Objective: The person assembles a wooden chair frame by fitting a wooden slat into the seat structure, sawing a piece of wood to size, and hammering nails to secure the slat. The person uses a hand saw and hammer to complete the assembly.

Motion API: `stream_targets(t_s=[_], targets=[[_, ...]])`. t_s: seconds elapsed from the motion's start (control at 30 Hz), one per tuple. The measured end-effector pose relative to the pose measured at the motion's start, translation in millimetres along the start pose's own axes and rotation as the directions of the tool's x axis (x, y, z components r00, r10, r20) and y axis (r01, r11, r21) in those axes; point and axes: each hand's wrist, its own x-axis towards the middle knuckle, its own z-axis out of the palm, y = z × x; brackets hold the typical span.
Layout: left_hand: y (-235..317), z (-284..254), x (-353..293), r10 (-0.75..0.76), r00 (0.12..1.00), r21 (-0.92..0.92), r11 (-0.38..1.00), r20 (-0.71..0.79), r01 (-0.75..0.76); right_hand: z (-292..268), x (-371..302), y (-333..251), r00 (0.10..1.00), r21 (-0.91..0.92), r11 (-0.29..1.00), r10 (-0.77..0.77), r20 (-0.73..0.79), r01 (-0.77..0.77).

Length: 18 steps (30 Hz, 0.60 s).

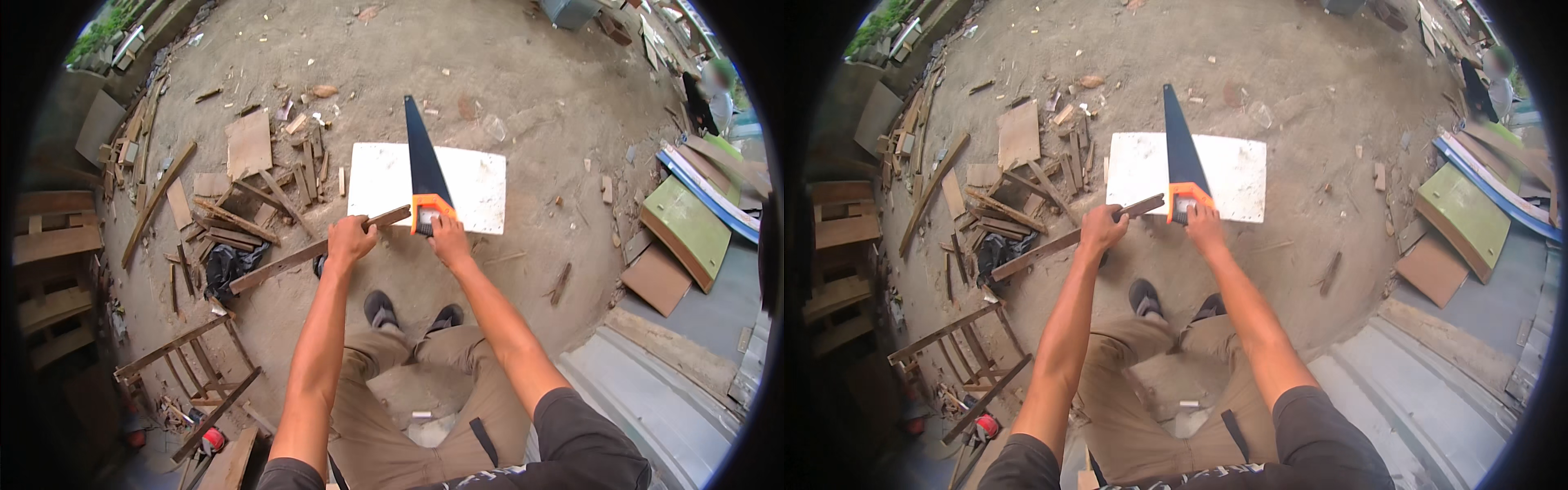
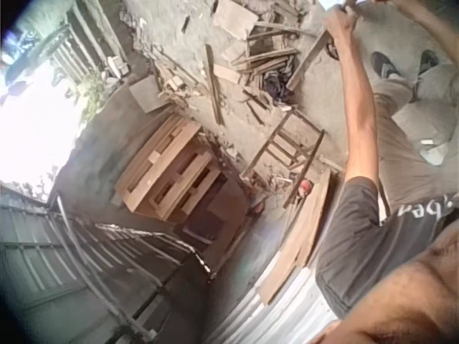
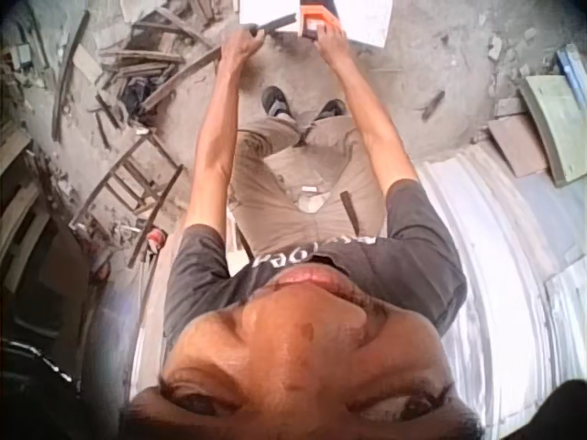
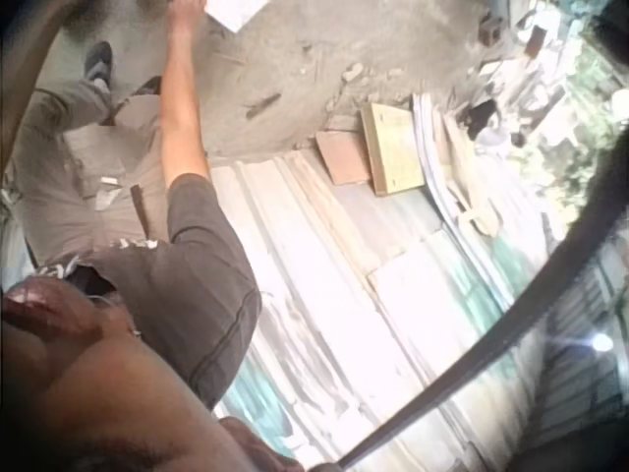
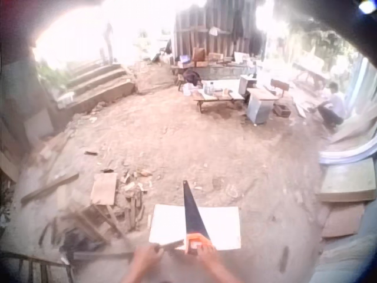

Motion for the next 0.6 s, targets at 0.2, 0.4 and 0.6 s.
stream_targets(t_s=[0.2, 0.4, 0.6], targets=[[-6, 21, 44, 0.072, 0.987, 0.054, 0.996, -0.142, -0.065, -13, -3, 18, 0.999, 0.061, 0.997, -0.041, -0.021, 0.042], [-12, 56, 97, 0.195, 0.945, 0.131, 0.977, -0.261, -0.166, -42, -46, 38, 0.768, 0.696, 0.712, 0.496, -0.404, -0.094], [26, 126, 105, 0.433, 0.846, 0.078, 0.899, -0.312, -0.431, -33, -90, 45, 0.650, 0.895, 0.357, 0.618, -0.442, 0.269]])
